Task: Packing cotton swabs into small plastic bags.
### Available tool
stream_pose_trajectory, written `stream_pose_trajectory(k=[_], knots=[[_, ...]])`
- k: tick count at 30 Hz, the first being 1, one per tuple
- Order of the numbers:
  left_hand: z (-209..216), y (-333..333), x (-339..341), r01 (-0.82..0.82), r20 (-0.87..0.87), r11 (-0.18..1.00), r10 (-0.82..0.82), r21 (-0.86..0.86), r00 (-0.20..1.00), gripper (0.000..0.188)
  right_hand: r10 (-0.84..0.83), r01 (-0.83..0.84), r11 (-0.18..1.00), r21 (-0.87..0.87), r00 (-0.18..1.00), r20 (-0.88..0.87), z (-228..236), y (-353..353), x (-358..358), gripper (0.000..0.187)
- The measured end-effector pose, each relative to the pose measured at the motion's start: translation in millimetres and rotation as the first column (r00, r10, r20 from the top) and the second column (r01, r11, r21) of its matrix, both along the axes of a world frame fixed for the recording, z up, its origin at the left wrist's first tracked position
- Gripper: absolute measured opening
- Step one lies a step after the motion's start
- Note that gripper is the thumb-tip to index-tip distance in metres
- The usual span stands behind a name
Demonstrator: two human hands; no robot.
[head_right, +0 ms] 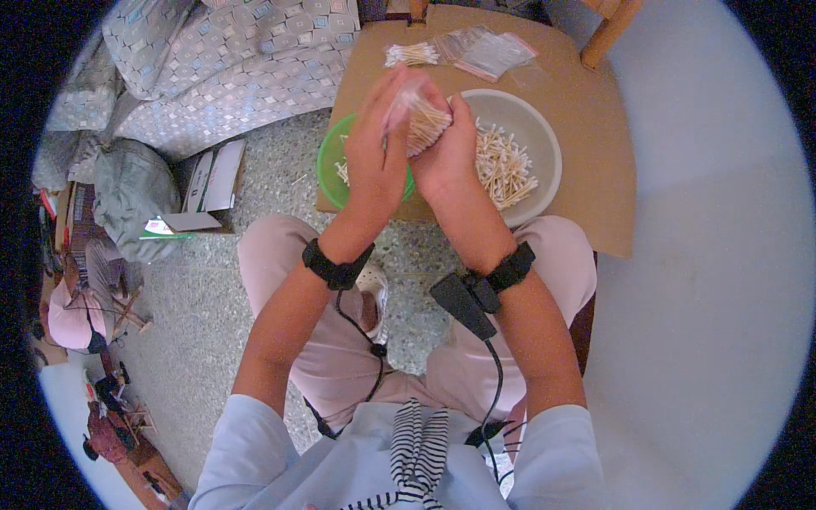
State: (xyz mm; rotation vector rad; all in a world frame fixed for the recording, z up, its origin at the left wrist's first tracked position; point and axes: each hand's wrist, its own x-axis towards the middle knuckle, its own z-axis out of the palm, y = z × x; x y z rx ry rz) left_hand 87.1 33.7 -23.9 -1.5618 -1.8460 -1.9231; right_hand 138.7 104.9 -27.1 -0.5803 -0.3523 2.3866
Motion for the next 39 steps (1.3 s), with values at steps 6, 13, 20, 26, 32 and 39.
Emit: stream_pose_trajectory(k=[6,13,20,26,32,39], knots=[[1.9,-8.1,21.6,0.101,-0.085,0.992,-0.107,-0.071,0.991,0.035,0.010,-0.003,0.998,0.062,0.994,-0.109,-28.3,5.4,-1.6,0.048],[-2.4,-0.9,1.4,0.003,-0.075,1.000,-0.004,-0.015,0.997,0.032,-0.148,0.134,0.983,0.124,0.982,0.113,-28.6,12.3,-9.9,0.047],[-0.1,-10.1,-47.1,-0.043,0.333,0.994,0.074,-0.098,0.940,0.032,-0.368,0.297,0.921,0.252,0.876,0.312,-10.4,37.8,12.6,0.038],[-36.6,-18.0,-46.0,-0.005,0.159,0.968,0.047,-0.252,0.986,0.043,-0.248,0.021,0.836,0.548,0.906,0.344,13.9,56.9,23.6,0.037],[-44.2,-20.7,-25.2,0.050,0.045,0.946,-0.037,-0.320,0.998,0.073,-0.688,-0.817,-0.168,0.552,0.498,0.527,5.7,66.1,68.6,0.026],[-22.7,-21.9,-44.8,0.223,0.318,0.962,-0.164,-0.159,0.934,0.049,-0.640,-0.909,-0.326,0.258,0.413,0.648,3.2,46.5,57.4,0.021]])
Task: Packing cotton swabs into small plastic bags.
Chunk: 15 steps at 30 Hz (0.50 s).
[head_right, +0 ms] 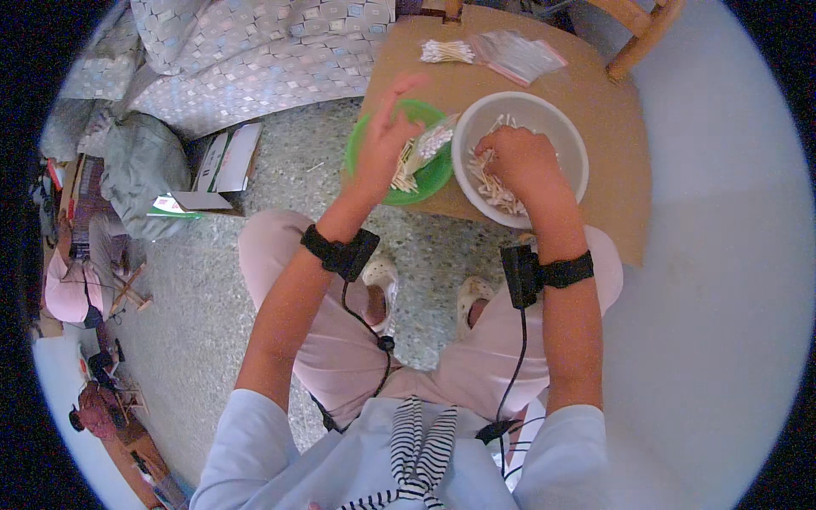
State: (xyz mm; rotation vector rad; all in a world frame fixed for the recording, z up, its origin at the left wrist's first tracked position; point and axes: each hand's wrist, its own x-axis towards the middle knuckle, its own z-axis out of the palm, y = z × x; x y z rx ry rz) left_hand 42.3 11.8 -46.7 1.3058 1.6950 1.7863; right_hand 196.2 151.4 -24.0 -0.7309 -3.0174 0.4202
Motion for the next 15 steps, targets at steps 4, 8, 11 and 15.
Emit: stream_pose_trajectory(k=[4,8,11,15], knots=[[6.1,-5.2,-23.5,-0.236,-0.026,0.972,0.237,0.016,0.971,0.030,0.063,-0.060,0.985,0.163,0.998,-0.015,-5.7,4.7,-3.1,0.017],[19.2,-4.3,-24.1,-0.323,-0.118,0.945,0.327,0.057,0.937,0.028,0.061,0.013,0.981,0.193,0.926,-0.374,1.8,10.9,-8.2,0.017],[19.0,-5.2,-22.7,-0.231,-0.026,0.971,0.233,0.066,0.972,0.025,-0.233,0.078,0.955,-0.287,0.794,-0.561,15.3,4.7,-22.7,0.019],[16.9,-4.6,-8.0,0.060,0.054,0.997,-0.057,-0.044,0.997,0.025,-0.387,-0.300,0.689,-0.660,0.618,-0.685,21.0,-6.2,-29.2,0.020]])
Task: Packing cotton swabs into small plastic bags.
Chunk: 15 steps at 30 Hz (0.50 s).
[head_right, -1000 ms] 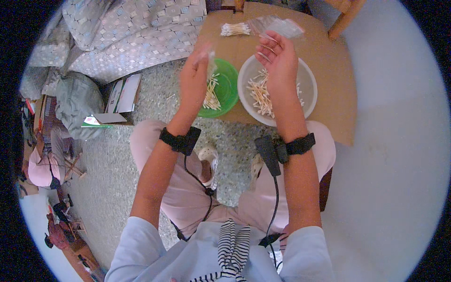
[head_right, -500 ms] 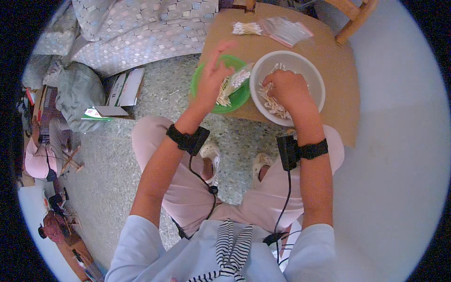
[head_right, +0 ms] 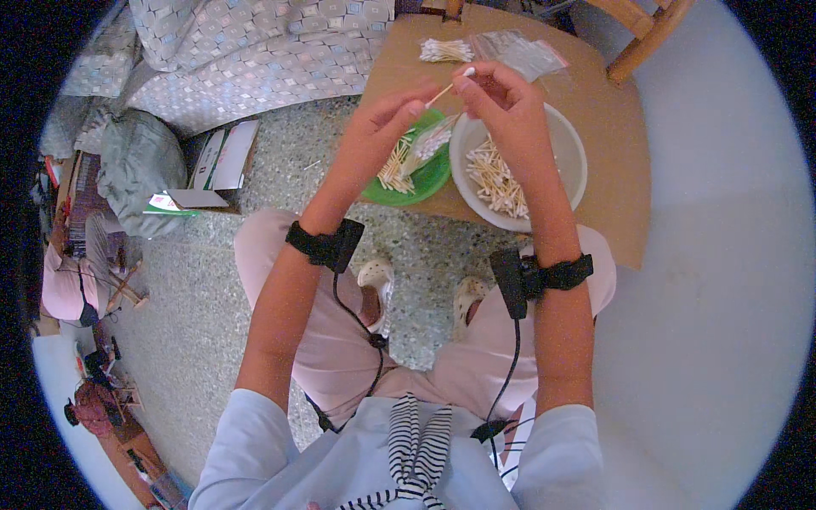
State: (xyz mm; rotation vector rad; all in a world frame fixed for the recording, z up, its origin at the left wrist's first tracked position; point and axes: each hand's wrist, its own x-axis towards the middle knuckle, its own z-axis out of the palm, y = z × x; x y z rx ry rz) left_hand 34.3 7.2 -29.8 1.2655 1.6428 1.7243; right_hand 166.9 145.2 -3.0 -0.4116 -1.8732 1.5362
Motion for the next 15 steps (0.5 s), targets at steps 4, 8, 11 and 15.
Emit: stream_pose_trajectory(k=[4,8,11,15], knots=[[-3.0,-0.4,-1.0,0.112,0.068,0.993,-0.110,-0.034,0.992,0.025,0.058,-0.059,0.996,-0.062,0.998,-0.022,4.1,-8.0,-2.4,0.017],[10.7,-2.6,-5.5,-0.043,0.154,0.997,0.053,-0.063,0.987,0.025,0.036,-0.036,0.999,-0.013,0.999,0.012,3.1,-9.1,-2.6,0.018],[9.5,-3.5,-12.0,-0.151,0.129,0.988,0.147,0.025,0.981,0.023,0.006,-0.022,0.990,0.139,0.993,0.116,-0.9,-10.9,-4.2,0.020],[5.9,-4.0,-12.7,-0.166,0.127,0.986,0.165,-0.006,0.978,0.018,0.040,-0.053,0.996,0.067,0.981,0.187,-1.4,-12.4,-4.7,0.023]])
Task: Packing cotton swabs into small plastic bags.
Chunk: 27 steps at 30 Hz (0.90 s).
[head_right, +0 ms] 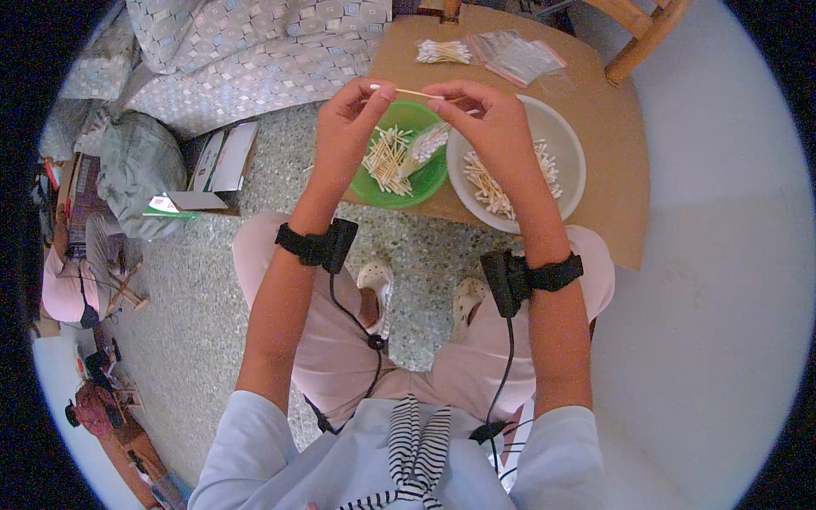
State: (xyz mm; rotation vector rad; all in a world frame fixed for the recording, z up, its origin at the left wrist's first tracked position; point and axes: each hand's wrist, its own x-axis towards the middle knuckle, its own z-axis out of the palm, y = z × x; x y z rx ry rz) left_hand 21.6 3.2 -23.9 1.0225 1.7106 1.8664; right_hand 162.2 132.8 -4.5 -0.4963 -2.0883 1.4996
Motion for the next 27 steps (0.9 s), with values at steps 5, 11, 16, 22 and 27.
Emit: stream_pose_trajectory(k=[5,11,16,22,27], knots=[[1.6,-4.5,-0.7,-0.005,-0.091,1.000,0.005,0.007,0.996,0.018,-0.002,-0.002,0.999,-0.036,0.995,-0.100,3.8,8.8,0.6,0.024],[9.2,-1.4,6.3,0.030,-0.499,0.998,0.001,0.054,0.866,0.025,-0.168,0.119,0.971,-0.205,0.957,-0.238,-4.7,23.3,-4.0,0.021],[-2.3,-2.2,8.6,0.057,-0.464,0.960,-0.185,-0.276,0.866,0.029,-0.109,0.113,0.987,0.114,0.993,-0.044,-2.3,39.1,17.7,0.019],[-15.4,-0.8,7.8,0.068,-0.472,0.920,-0.260,-0.385,0.842,0.039,-0.036,-0.026,0.969,0.245,0.969,0.245,14.3,35.9,35.5,0.021],[3.4,-0.2,14.2,0.047,-0.411,0.866,-0.284,-0.499,0.866,0.040,-0.087,-0.006,0.935,0.356,0.965,0.246,13.7,31.0,32.9,0.021]])
